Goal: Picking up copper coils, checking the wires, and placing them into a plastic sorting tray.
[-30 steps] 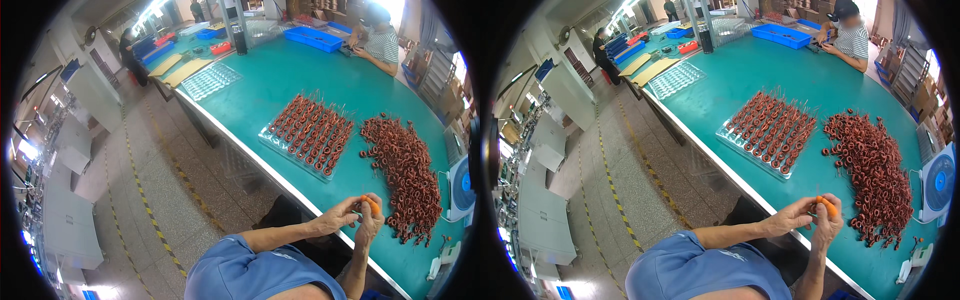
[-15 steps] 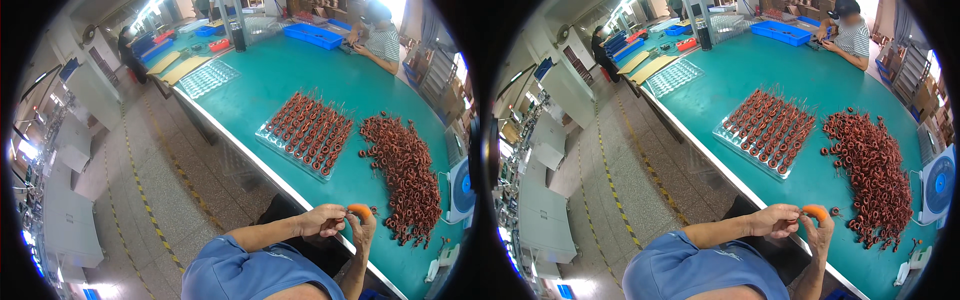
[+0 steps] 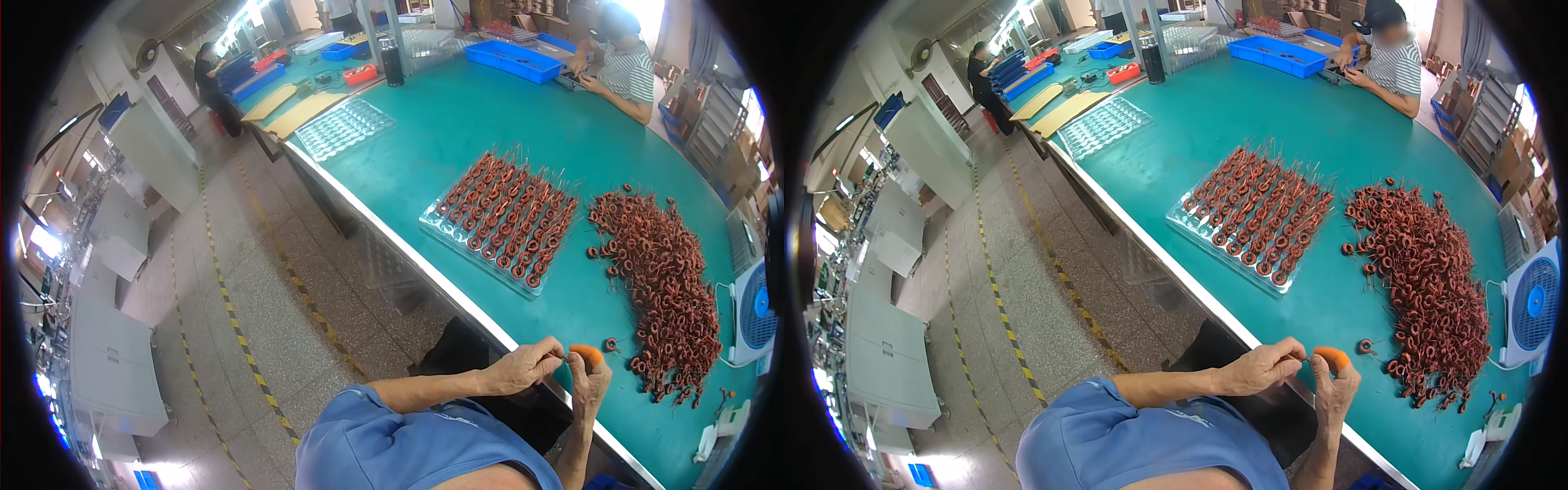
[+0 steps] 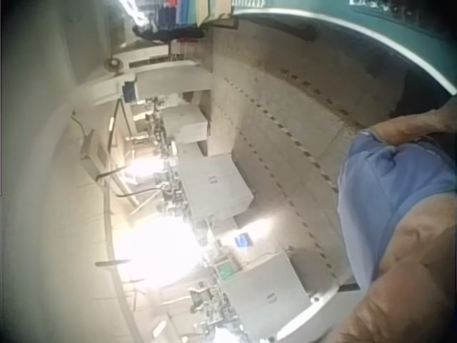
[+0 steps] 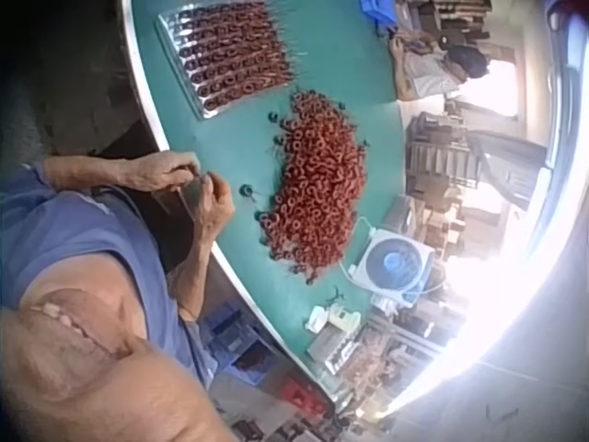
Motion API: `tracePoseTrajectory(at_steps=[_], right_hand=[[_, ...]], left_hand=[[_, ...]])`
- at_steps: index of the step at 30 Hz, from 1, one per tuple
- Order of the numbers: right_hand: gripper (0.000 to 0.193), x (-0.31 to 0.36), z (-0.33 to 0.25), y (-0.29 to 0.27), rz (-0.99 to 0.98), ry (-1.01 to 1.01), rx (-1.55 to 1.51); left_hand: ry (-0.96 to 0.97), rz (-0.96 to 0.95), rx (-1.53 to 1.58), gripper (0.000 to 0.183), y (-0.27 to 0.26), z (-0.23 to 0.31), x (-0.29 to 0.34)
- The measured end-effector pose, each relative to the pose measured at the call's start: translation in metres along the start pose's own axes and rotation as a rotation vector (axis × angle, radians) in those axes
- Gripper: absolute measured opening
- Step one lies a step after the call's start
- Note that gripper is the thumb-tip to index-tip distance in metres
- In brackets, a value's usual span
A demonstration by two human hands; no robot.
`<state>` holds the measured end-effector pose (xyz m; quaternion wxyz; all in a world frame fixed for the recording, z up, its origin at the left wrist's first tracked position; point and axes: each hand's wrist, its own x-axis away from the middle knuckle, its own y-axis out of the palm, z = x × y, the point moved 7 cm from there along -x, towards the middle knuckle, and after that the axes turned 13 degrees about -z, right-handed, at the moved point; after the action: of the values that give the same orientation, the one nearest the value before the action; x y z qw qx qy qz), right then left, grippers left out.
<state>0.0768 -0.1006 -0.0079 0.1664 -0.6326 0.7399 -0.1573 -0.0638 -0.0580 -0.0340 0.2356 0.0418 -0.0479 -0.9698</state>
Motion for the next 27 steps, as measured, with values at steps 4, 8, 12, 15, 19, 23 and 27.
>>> tracePoseTrajectory(at_steps=[4, 8, 12, 15, 19, 23, 27], right_hand=[[0.018, 0.003, -0.006, 0.006, 0.029, -0.074, -0.178], [0.021, 0.005, 0.010, 0.005, -0.030, 0.000, -0.276], [0.021, 0.008, 0.014, 0.002, 0.003, -0.013, -0.293], [0.018, 0.012, 0.007, 0.001, 0.038, -0.039, -0.276], [0.011, 0.030, -0.056, -0.002, 0.216, -0.420, 0.442], [0.012, 0.033, -0.070, 0.005, 0.214, -0.451, 0.403], [0.012, 0.031, -0.067, -0.001, 0.232, -0.437, 0.387]], left_hand=[[0.012, -0.028, -0.101, 0.024, -0.002, -0.001, 0.003], [0.347, 0.135, -0.356, 0.024, 0.005, 0.025, 0.008], [0.390, 0.069, -0.519, 0.030, 0.013, 0.036, 0.008], [0.313, 0.018, -0.643, 0.035, 0.017, 0.038, 0.008], [0.207, 0.214, -0.734, 0.031, 0.001, 0.028, 0.008], [0.356, 0.242, -0.658, 0.028, -0.007, 0.039, 0.002], [0.289, 0.150, -0.681, 0.024, -0.001, 0.031, -0.006]])
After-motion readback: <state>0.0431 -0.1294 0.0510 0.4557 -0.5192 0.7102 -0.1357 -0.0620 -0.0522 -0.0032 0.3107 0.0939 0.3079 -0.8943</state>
